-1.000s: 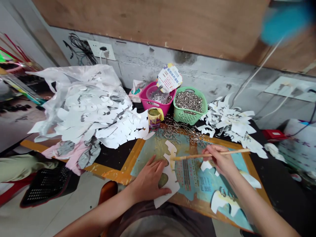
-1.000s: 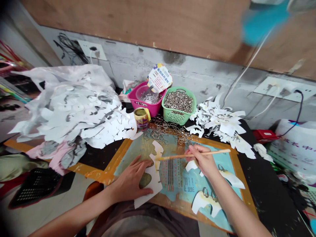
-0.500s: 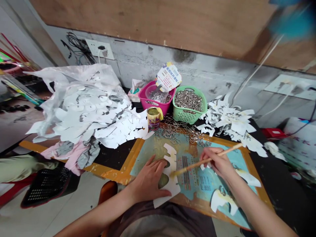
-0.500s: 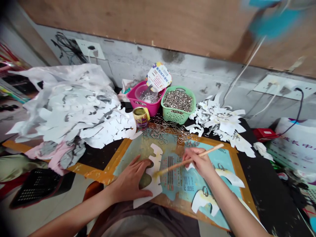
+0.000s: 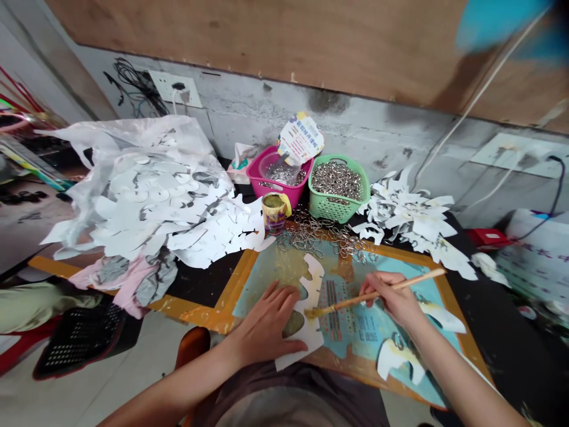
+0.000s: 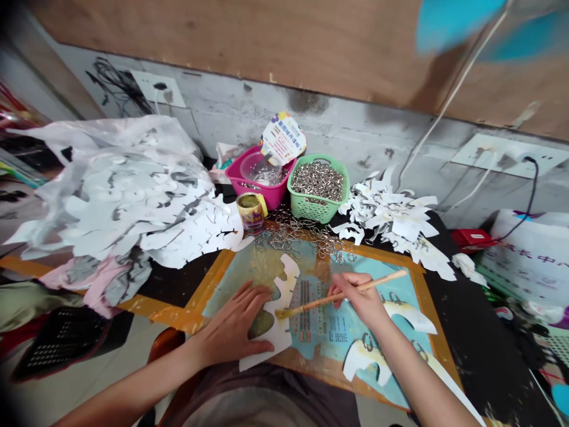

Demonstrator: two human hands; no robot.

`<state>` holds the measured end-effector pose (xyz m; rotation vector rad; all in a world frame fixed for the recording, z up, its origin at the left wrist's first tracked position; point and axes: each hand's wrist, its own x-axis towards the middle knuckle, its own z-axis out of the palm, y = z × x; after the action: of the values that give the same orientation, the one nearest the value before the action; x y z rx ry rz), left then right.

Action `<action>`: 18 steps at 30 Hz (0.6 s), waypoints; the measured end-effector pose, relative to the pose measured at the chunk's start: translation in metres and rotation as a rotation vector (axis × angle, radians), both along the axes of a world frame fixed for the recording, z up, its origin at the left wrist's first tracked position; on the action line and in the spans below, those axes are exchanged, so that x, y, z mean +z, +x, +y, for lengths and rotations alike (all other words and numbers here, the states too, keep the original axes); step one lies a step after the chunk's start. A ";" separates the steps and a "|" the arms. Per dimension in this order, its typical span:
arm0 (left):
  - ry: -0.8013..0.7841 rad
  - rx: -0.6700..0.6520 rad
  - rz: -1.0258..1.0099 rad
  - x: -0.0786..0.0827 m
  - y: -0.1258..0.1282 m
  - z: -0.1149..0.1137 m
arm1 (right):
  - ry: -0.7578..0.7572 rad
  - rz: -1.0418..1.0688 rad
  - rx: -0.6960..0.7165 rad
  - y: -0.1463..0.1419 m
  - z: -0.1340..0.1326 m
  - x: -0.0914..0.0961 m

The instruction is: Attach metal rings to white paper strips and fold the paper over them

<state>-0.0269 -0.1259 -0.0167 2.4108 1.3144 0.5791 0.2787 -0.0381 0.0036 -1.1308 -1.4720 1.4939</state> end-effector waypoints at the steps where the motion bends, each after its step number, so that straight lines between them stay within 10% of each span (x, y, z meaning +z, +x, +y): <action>1: 0.039 -0.008 0.003 -0.001 -0.001 0.000 | 0.002 0.000 -0.006 0.001 -0.001 -0.002; 7: 0.365 -0.088 0.001 -0.013 -0.003 -0.004 | -0.013 0.044 -0.045 0.001 -0.005 -0.003; 18: 0.318 -0.066 -0.052 -0.020 -0.002 -0.006 | -0.022 0.076 0.072 0.005 -0.014 -0.002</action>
<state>-0.0287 -0.1316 -0.0370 2.6564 1.1924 0.8854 0.2835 -0.0525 0.0020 -1.0323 -1.4613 1.5886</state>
